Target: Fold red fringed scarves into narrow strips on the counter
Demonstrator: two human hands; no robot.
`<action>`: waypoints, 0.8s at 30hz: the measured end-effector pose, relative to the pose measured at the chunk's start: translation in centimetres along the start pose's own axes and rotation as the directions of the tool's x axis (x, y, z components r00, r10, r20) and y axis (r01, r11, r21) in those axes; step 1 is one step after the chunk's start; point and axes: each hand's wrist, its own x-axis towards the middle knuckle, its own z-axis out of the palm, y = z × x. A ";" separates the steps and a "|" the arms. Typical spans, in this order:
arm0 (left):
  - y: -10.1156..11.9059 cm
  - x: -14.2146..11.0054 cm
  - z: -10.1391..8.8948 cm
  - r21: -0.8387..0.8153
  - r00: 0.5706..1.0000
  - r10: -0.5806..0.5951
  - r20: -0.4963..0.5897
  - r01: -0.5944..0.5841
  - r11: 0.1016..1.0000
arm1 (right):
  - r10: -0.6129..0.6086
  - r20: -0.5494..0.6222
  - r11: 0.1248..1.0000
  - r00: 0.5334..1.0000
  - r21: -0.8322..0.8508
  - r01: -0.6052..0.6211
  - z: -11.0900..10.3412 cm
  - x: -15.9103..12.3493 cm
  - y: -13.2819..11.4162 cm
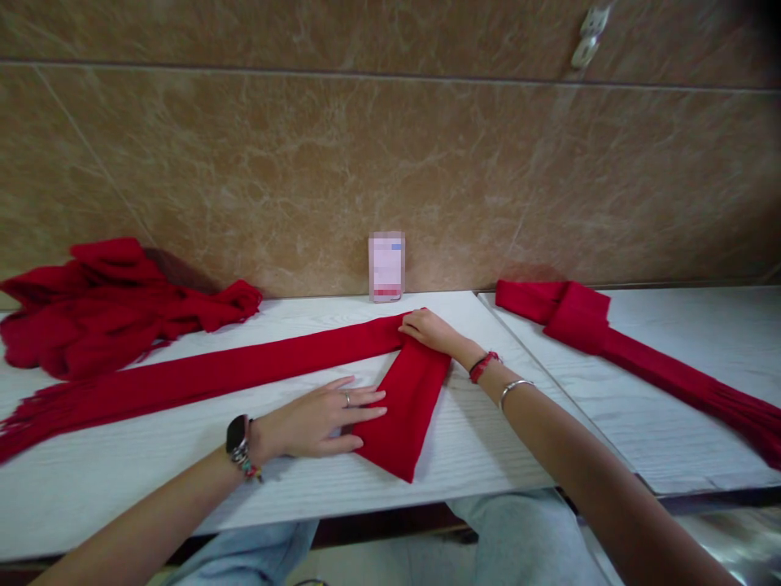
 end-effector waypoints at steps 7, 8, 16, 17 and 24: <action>0.1 -0.3 0.1 0.101 0.994 0.102 -0.038 -0.098 0.990 | 0.000 -0.052 1.000 0.999 -0.019 -0.001 -0.4 0.0 0.0; 0.2 -0.3 0.1 0.088 0.992 0.121 -0.027 -0.118 0.989 | -0.006 -0.095 1.000 0.995 -0.005 0.006 -0.6 -0.1 -0.2; 1.1 -0.3 0.4 0.035 0.993 0.110 0.031 -0.112 0.993 | -0.053 -0.088 0.996 0.995 0.073 0.059 0.1 -1.0 -1.6; 1.1 -0.3 0.4 0.031 0.993 0.112 0.027 -0.113 0.993 | -0.039 -0.079 0.996 0.996 0.078 0.045 0.3 -1.1 -1.6; -1.7 -2.5 -0.2 0.078 0.983 -0.055 -0.173 0.070 0.994 | -0.069 -0.231 0.972 0.971 0.203 0.117 -0.1 0.3 -2.9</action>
